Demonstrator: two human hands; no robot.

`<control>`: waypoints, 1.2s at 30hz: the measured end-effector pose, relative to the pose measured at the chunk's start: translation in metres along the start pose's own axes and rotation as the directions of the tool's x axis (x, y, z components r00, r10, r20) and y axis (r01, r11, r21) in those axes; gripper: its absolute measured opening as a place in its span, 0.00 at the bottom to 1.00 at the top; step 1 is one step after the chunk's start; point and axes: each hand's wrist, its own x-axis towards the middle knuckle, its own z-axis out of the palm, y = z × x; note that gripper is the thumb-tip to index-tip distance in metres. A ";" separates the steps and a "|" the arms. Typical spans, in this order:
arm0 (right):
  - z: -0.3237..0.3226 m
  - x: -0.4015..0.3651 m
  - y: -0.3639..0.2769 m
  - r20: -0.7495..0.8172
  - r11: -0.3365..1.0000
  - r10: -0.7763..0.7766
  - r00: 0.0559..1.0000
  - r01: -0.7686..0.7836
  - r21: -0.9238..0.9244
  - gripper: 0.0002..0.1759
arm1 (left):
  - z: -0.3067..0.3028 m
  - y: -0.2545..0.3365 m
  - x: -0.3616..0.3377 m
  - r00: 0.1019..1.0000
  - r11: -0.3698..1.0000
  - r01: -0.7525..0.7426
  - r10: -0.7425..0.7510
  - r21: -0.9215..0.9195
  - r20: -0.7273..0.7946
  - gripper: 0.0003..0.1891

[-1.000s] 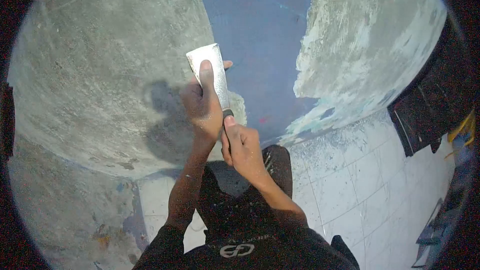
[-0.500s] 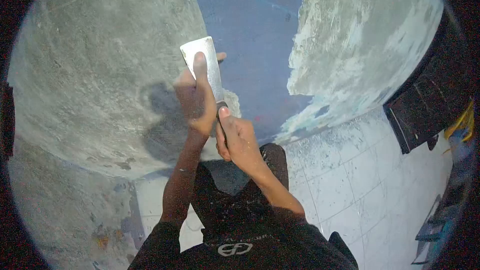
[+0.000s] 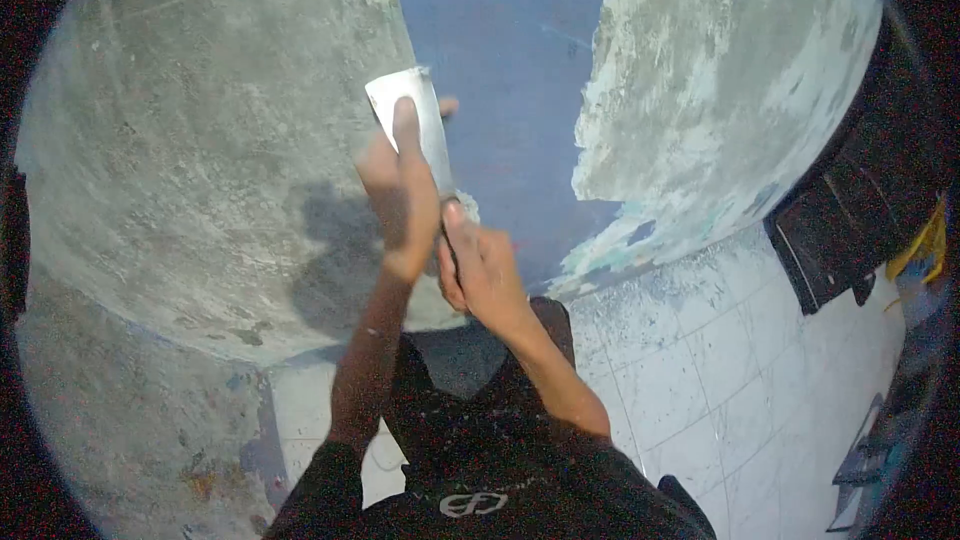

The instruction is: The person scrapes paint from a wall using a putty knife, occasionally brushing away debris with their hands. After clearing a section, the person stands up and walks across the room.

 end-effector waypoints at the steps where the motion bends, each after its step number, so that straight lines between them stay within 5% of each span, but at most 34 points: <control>1: 0.003 0.002 -0.010 0.010 0.999 0.030 0.999 -0.031 0.035 0.38 | -0.003 0.007 0.005 0.999 0.999 0.035 -0.035 -0.017 0.024 0.32; 8: 0.005 0.005 -0.011 -0.060 0.994 -0.067 0.996 0.062 -0.088 0.37 | 0.002 0.003 0.004 1.000 1.000 -0.009 0.009 -0.005 0.001 0.33; 11: 0.004 0.009 -0.031 0.051 0.992 0.033 0.998 -0.039 0.116 0.36 | 0.000 0.021 0.018 0.999 0.998 -0.017 0.018 -0.054 0.027 0.31; 18: -0.001 -0.012 -0.023 0.039 0.985 0.107 0.994 -0.111 0.131 0.34 | 0.001 0.012 -0.005 0.994 0.994 0.106 -0.107 0.024 0.016 0.30; 21: -0.004 -0.011 -0.013 -0.028 1.000 0.024 0.999 -0.024 0.010 0.34 | 0.003 0.008 -0.008 0.998 0.998 0.059 -0.059 -0.032 0.011 0.31; 30: 0.000 -0.010 -0.012 -0.014 1.000 0.014 1.000 -0.013 0.021 0.34 | 0.002 0.008 -0.007 1.000 1.000 0.017 -0.017 -0.021 -0.001 0.31; 34: -0.007 0.004 -0.014 0.003 0.999 -0.020 1.000 0.020 -0.036 0.37 | 0.012 0.006 0.003 0.988 0.993 -0.115 0.118 0.035 -0.101 0.28; 36: 0.002 0.016 -0.043 0.048 0.994 -0.038 0.998 0.033 0.101 0.36 | 0.008 0.038 0.027 0.999 0.998 -0.045 0.044 -0.053 -0.026 0.30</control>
